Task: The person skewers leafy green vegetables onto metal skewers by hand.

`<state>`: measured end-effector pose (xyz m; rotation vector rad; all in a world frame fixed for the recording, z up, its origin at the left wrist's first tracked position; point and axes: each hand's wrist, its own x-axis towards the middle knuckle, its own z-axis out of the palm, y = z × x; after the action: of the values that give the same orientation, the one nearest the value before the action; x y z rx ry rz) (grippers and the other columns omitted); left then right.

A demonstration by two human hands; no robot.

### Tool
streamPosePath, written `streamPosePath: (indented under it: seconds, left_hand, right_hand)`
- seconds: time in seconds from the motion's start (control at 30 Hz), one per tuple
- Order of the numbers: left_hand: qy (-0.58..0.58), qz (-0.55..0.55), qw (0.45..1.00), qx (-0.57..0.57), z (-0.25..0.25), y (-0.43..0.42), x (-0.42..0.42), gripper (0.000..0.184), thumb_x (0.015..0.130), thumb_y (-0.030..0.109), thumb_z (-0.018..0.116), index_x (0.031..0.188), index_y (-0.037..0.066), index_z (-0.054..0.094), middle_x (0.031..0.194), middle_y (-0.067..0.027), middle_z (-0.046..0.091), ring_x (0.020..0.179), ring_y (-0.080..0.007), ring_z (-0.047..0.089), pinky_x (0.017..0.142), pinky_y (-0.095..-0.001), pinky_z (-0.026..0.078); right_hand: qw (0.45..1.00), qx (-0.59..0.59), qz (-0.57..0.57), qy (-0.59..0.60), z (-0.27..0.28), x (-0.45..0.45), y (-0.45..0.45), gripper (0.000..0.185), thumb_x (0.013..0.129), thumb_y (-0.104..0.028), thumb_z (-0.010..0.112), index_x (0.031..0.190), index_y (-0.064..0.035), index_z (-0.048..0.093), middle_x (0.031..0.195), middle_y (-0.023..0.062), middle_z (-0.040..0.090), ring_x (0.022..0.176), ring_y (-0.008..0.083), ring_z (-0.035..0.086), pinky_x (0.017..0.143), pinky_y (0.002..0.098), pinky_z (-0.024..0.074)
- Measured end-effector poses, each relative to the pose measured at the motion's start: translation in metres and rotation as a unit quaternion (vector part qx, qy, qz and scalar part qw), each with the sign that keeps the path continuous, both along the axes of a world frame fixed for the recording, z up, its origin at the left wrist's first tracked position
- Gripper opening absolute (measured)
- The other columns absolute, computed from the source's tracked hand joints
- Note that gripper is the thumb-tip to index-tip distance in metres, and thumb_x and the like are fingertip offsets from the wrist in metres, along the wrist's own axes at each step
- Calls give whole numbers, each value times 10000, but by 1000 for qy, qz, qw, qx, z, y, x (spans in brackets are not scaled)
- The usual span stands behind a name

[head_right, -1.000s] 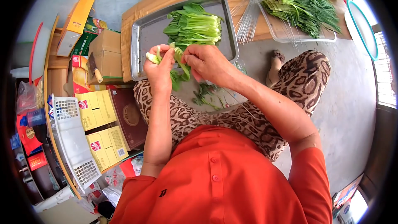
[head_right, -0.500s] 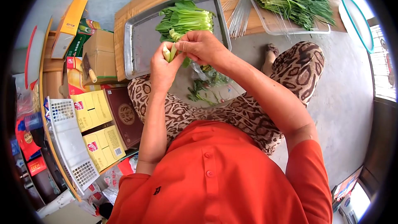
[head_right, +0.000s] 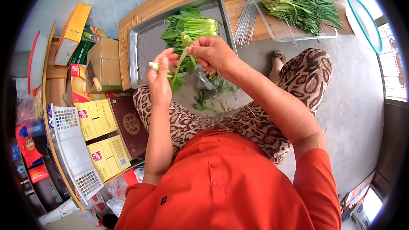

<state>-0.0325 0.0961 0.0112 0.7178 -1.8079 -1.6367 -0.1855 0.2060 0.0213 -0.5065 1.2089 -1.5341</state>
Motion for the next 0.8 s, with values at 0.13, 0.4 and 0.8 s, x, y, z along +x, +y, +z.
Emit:
streamPosePath:
  seconds: [0.13, 0.4, 0.8]
  left_hand:
    - [-13, 67, 993, -92, -2, -5, 2, 194, 911, 143, 602, 1061, 29, 648, 924, -13, 643, 754, -61, 543, 682, -205, 444]
    - [32, 11, 999, -33, -7, 6, -13, 166, 833, 51, 687, 992, 10, 657, 844, 13, 651, 641, -15, 460, 567, -167, 379]
    - [142, 21, 954, 264, -14, -38, 5, 251, 894, 189, 642, 1090, 34, 614, 979, -72, 656, 674, -73, 487, 563, -214, 367]
  right_hand:
    - [999, 4, -20, 27, -3, -2, -1, 146, 911, -185, 602, 841, -61, 566, 523, -37, 437, 397, 43, 342, 351, 211, 224]
    - [997, 5, 1, 75, 3, 6, 2, 162, 947, -197, 541, 875, -55, 572, 527, -43, 424, 422, 40, 334, 377, 211, 236]
    - [977, -8, 124, 171, 22, 25, 12, 249, 988, -215, 430, 980, -32, 600, 497, -48, 407, 429, 34, 325, 416, 210, 251]
